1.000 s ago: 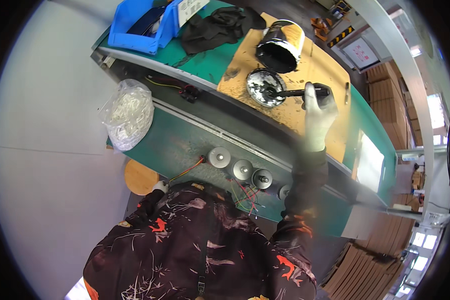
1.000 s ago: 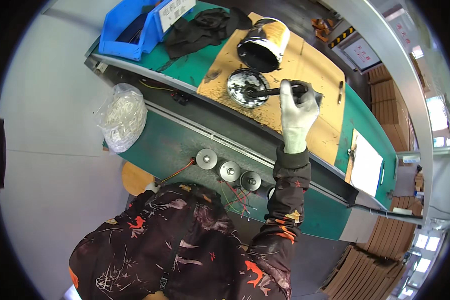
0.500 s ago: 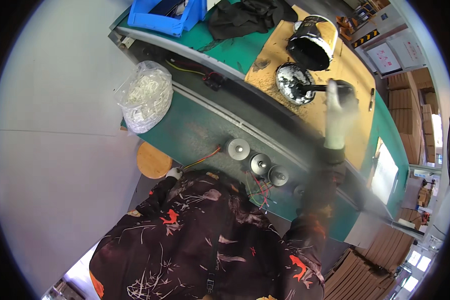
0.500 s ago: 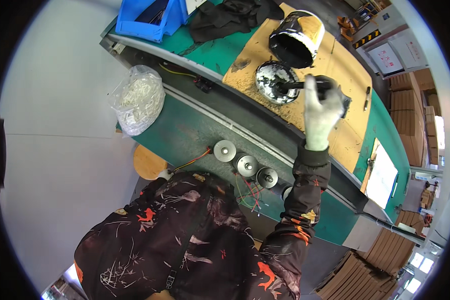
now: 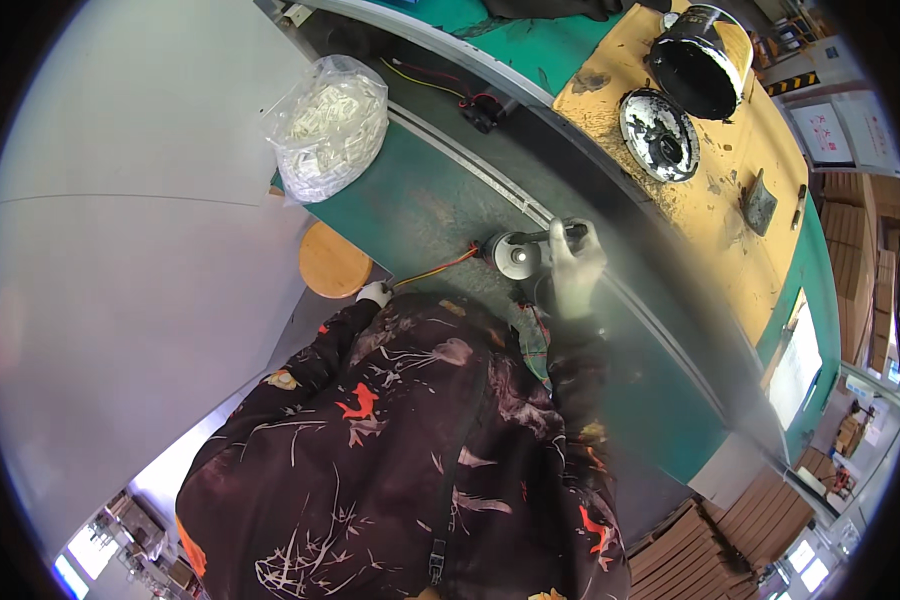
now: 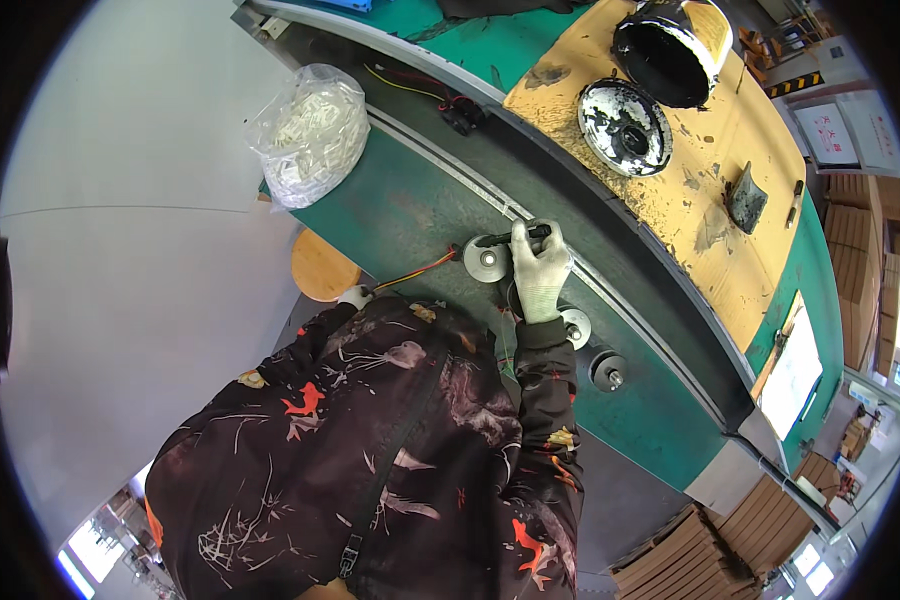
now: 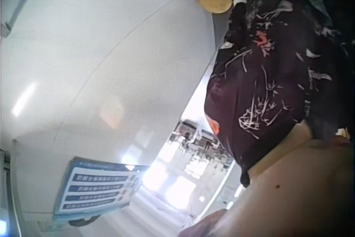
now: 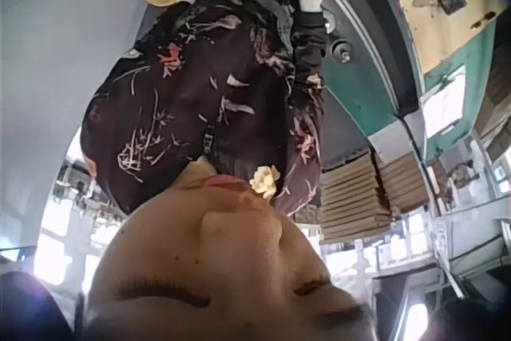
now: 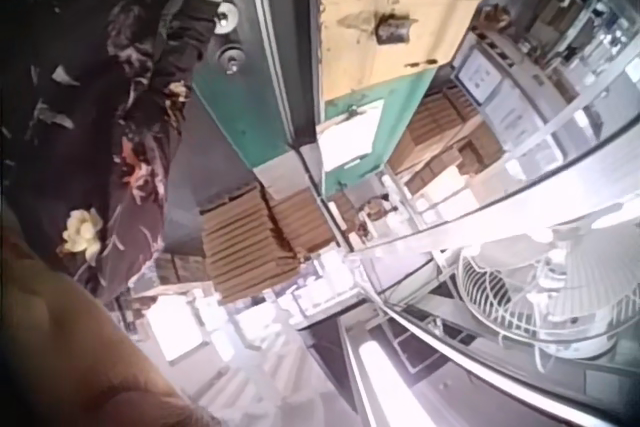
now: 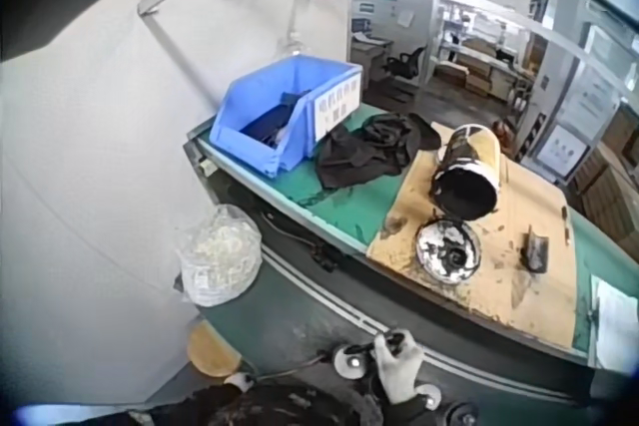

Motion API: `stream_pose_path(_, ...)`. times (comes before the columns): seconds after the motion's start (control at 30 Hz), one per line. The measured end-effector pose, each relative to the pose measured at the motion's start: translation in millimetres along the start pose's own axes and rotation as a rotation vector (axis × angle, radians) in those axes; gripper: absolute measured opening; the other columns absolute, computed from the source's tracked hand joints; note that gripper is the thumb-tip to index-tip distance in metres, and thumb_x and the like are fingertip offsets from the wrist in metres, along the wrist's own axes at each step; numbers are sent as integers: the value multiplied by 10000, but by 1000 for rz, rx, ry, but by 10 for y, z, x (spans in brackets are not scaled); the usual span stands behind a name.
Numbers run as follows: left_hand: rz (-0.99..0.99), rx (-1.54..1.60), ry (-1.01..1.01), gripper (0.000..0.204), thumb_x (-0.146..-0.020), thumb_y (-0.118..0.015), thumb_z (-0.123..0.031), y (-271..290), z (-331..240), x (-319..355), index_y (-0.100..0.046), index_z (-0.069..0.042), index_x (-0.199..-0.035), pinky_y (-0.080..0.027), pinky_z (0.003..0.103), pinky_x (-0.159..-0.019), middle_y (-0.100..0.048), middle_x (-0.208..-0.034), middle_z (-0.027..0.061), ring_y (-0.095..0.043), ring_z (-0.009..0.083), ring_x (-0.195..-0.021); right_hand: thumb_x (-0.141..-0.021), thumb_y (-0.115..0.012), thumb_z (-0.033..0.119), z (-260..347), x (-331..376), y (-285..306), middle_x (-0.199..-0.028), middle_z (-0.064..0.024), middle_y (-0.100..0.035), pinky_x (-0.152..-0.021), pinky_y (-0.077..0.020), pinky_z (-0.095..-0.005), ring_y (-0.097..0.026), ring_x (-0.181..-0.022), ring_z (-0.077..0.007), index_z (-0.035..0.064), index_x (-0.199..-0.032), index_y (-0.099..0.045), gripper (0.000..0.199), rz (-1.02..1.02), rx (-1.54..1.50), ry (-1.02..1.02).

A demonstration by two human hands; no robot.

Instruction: Assembling electric motors by applying sealant and placing them into a storage rack.

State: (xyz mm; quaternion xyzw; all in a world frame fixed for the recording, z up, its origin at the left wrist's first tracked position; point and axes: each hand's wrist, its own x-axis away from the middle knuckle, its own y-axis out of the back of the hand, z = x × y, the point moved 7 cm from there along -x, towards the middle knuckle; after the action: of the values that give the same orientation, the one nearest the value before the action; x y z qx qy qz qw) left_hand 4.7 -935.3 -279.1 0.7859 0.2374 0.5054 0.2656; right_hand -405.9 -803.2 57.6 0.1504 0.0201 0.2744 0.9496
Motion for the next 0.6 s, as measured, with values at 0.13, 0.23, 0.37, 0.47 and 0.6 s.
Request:
stream_pose_path(0.13,14,-2,3,314,-839,-614,-324,-37,15,34,-717,-69,-989,-530,473,-852,-699,-1004,212,-672,388,-946,-876,-725,172,-119,24,-88,-635,-21,-621,-528,-430,-247,-511,-549,-55,11,-876,-646,179,19,58,19)
stream_pose_path(0.23,-1,-10,-9,320,-839,-616,-331,-43,34,29,-720,-58,-972,-530,474,-847,-699,-993,217,-673,391,-940,-877,-724,176,-237,25,-109,-643,-26,-623,-537,-437,-254,-516,-553,-61,11,-882,-650,182,12,70,-24)
stream_pose_path(0.37,-7,-20,-24,330,-835,-622,-343,-38,9,35,-721,-49,-945,-530,477,-836,-700,-976,220,-674,394,-926,-881,-724,190,-280,26,-71,-645,-26,-622,-541,-442,-268,-517,-551,-70,13,-892,-647,194,18,38,-62)
stream_pose_path(0.47,-4,-17,-60,332,-832,-626,-348,-6,-29,28,-720,-49,-940,-530,478,-831,-700,-978,219,-674,393,-920,-902,-714,173,-226,31,-86,-661,-12,-615,-491,-397,-251,-504,-532,-59,13,-916,-639,177,35,70,0)
stream_pose_path(0.6,0,-24,-35,327,-831,-626,-345,-45,46,15,-720,-52,-942,-529,479,-830,-701,-973,216,-675,392,-917,-898,-711,180,-182,50,-110,-668,-21,-628,-553,-442,-253,-527,-572,-70,17,-914,-643,178,64,41,-36)
